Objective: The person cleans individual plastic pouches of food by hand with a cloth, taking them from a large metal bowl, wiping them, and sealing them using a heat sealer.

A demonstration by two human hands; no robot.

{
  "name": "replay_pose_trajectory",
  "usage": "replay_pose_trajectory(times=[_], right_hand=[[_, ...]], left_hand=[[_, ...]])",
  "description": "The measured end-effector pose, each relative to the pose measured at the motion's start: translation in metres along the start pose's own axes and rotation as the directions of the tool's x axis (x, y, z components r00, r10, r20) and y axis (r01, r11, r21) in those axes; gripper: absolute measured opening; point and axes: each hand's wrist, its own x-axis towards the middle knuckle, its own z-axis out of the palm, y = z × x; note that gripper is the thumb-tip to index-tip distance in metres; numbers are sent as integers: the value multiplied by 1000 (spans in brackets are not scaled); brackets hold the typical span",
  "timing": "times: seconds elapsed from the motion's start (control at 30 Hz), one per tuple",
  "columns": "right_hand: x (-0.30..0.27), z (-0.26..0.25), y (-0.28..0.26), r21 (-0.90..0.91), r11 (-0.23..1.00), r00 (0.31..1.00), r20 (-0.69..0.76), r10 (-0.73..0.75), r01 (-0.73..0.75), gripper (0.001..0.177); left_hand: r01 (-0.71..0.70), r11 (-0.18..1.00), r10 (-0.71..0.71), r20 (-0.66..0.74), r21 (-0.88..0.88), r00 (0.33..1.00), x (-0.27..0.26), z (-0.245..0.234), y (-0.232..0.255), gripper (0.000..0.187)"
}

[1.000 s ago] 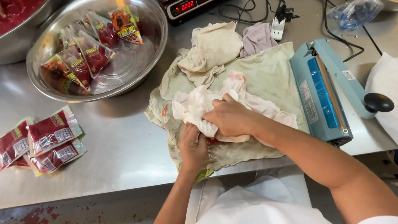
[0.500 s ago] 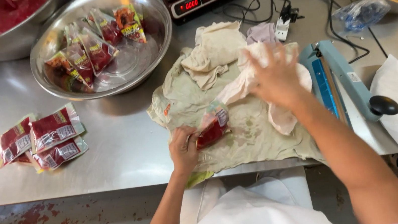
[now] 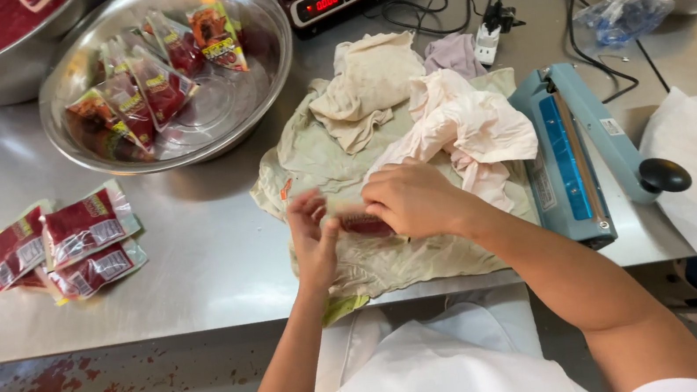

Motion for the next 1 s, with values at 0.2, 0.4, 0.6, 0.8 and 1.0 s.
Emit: replay_pose_trajectory(times=[0.2,0.4,0.6,0.8,1.0], right_hand=[[-72,-76,-31,281,848,878,-31,477,-450,32],[-195,-43,3,450,456,504,-15,864,-768,19],[-252,-71,35,479,42,161,210,964,-877,28],[-320,47,254,592,316,356,-52,933,-741,27],[-193,-73,152,718,172,378,136,916,-675,38]], left_hand=[[641,340,-443,484,-688,754,-46,97,1,104],[937,25,-465,825,-349,320,-74,144,22,57],[962,-107,-344,917,-250,200,-80,213,-11,68],[939,138,-551,764,-315,337,-13,265,-14,44],[917,263,-652,645,-301,399,25,284,-77,42]])
